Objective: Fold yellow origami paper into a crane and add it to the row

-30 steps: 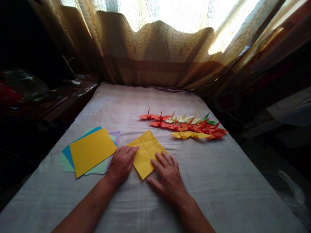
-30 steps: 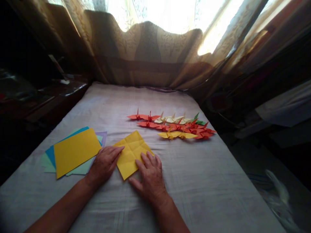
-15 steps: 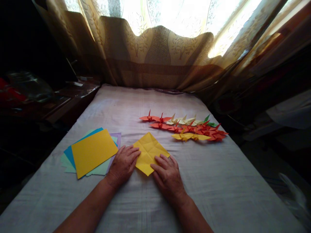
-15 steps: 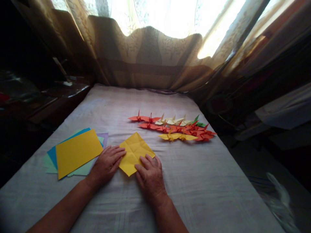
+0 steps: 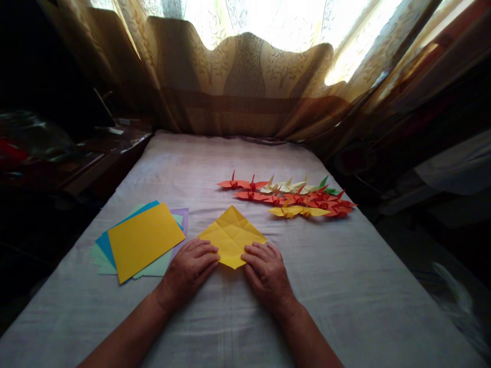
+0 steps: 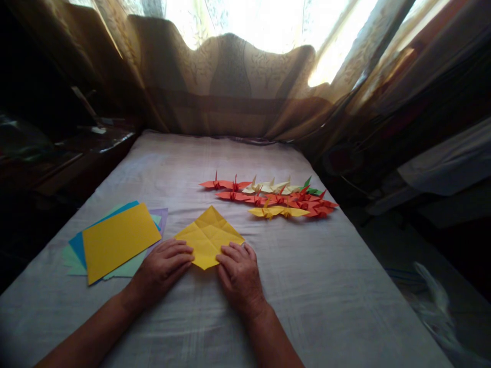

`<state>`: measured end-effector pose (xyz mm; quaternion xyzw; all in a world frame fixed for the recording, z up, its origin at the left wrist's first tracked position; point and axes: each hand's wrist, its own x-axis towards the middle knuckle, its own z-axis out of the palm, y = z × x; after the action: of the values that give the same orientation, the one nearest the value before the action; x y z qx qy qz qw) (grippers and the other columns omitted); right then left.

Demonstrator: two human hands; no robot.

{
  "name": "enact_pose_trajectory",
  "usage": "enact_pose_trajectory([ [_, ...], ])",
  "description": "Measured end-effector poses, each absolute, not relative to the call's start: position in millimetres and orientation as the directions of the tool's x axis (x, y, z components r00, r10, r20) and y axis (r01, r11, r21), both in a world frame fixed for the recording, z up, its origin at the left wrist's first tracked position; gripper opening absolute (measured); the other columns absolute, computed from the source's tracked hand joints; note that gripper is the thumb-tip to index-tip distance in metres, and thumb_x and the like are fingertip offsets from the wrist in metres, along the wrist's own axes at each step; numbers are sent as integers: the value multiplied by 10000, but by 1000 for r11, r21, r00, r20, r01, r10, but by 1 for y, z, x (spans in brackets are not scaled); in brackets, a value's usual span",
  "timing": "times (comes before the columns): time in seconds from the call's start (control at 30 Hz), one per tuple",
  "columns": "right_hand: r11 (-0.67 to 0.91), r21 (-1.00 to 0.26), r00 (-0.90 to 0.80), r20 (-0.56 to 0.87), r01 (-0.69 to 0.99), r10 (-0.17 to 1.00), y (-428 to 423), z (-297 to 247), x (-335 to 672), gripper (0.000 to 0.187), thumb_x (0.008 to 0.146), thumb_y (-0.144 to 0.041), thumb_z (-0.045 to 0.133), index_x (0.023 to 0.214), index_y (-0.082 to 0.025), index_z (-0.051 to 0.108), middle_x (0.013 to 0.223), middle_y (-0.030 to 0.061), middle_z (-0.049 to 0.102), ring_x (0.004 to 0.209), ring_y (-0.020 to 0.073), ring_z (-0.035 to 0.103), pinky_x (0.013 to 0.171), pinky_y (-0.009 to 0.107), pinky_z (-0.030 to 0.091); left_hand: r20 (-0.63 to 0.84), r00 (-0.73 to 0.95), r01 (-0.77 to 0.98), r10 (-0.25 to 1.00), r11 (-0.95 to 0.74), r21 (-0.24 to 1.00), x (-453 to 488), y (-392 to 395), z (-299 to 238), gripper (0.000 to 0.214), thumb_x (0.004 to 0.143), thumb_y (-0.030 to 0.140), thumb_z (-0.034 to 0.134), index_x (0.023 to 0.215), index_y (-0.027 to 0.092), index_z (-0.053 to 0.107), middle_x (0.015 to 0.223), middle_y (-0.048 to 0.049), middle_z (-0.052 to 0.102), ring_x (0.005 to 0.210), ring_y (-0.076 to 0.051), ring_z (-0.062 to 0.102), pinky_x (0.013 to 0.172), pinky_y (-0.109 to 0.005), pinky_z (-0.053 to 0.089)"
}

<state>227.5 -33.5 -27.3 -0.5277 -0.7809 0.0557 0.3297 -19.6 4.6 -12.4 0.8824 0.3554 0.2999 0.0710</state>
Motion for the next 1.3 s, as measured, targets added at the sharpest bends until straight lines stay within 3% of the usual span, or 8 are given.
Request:
enact_pose_trajectory([
  [0.13,381,-403,-190,438,832,879,-32,-29,230,257,869,-186,570,1083,-248,698,1218,86,683,1197,259,573,1056,475,377,453,552,576,700,-713,399,-15,5,-8,186,973,248,520,961,217,703,975,-51,748,970,-196,668,940,-377,511],
  [0.23,372,-400,-189,427,838,884,-31,-29,234,219,857,-174,582,1010,-253,717,1226,86,677,1217,275,558,1032,483,408,433,548,579,715,-699,420,-16,5,-7,166,960,232,525,948,214,690,1004,-56,741,1005,-204,659,959,-391,501],
  [0.5,398,-435,-222,401,808,889,-36,-20,232,204,831,-237,650,1028,-244,703,1265,99,656,1238,289,543,1062,523,383,421,587,554,692,-722,415,-18,5,-7,106,921,225,569,925,223,674,1035,-54,737,1048,-216,649,969,-401,505],
  [0.8,480,-469,-269,448,741,853,-34,-16,232,137,873,-200,616,940,-260,720,1058,51,725,1015,204,634,929,388,475,411,610,556,678,-735,387,-19,2,-9,127,932,245,553,945,229,679,1053,-61,740,1134,-232,632,1021,-410,484],
  [0.97,489,-479,-281,442,729,852,-33,-18,234,174,877,-195,592,992,-250,712,1061,61,727,1022,207,647,946,395,480,395,601,581,694,-719,381,-21,3,-13,129,925,278,579,1007,229,666,1131,-64,730,1178,-249,619,1090,-475,415],
  [1.13,478,-425,-289,435,768,853,-34,-20,234,220,870,-216,621,1066,-252,714,1189,81,692,1133,242,607,985,430,467,401,611,563,683,-730,387,-21,3,-13,135,952,255,537,937,229,668,1073,-52,745,1132,-227,646,1073,-440,434],
  [1.3,495,-440,-288,457,749,842,-32,-23,235,165,905,-220,599,996,-274,727,1069,46,739,1092,218,633,970,412,466,397,608,565,688,-726,392,-21,3,-11,152,969,275,512,1018,217,644,1065,-52,749,1104,-222,659,1053,-413,449],
])
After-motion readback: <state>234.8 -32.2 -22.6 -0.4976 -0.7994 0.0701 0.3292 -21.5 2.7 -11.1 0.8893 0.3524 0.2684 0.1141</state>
